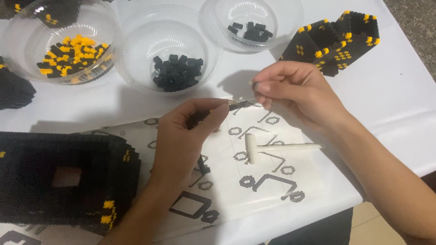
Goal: The person assembles a small structure using black and yellow interlocking plastic bricks. They connect individual pieces into a linear segment and then attach it to a larger, partially built black frame. The person uses a white plastic hammer to tap the bricks into place, ensuring a secure fit.
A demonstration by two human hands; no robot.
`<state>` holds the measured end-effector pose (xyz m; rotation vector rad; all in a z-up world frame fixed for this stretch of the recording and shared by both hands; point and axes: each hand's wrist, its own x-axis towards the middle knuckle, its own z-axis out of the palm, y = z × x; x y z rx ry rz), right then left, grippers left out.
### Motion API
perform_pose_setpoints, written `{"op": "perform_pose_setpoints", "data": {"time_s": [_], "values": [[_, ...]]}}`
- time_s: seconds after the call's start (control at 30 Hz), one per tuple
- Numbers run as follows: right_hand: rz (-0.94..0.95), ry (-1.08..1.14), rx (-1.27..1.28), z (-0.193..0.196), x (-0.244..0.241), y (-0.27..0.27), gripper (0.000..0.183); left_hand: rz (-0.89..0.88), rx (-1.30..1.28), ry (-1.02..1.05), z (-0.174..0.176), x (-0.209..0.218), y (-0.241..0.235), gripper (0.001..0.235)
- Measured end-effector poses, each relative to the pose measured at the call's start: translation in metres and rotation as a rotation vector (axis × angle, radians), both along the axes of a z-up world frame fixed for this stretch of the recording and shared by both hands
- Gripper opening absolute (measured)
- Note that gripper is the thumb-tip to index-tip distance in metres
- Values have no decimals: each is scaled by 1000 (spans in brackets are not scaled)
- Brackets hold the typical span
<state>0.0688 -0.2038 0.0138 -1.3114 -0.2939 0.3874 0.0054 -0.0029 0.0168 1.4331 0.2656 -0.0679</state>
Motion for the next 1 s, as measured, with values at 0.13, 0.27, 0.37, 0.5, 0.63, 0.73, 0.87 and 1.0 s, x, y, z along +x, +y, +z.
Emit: {"op": "perform_pose_setpoints", "data": {"time_s": [0.13,0.27,0.37,0.5,0.63,0.73,0.87,1.0], "values": [[28,-78,-128,-3,2,-5,10,35,-30,-63,-1,-1,0,10],[-15,-54,-140,-1,-5,1,15,69,-50,-113,1,-2,2,13],[-34,-23,-142,-2,-9,4,16,69,-55,-98,3,-2,3,15],[13,-47,-112,-3,-12,4,16,83,-107,-14,7,-2,4,21],[55,-100,-124,0,-12,5,22,94,-115,-44,3,-1,3,15],[61,-89,-92,1,-13,7,24,72,-110,-11,4,0,3,15],[74,-83,-81,2,-15,9,26,47,-148,-11,5,0,3,20],[89,-104,-86,2,-16,10,26,-30,129,-351,-5,-5,3,14]]}}
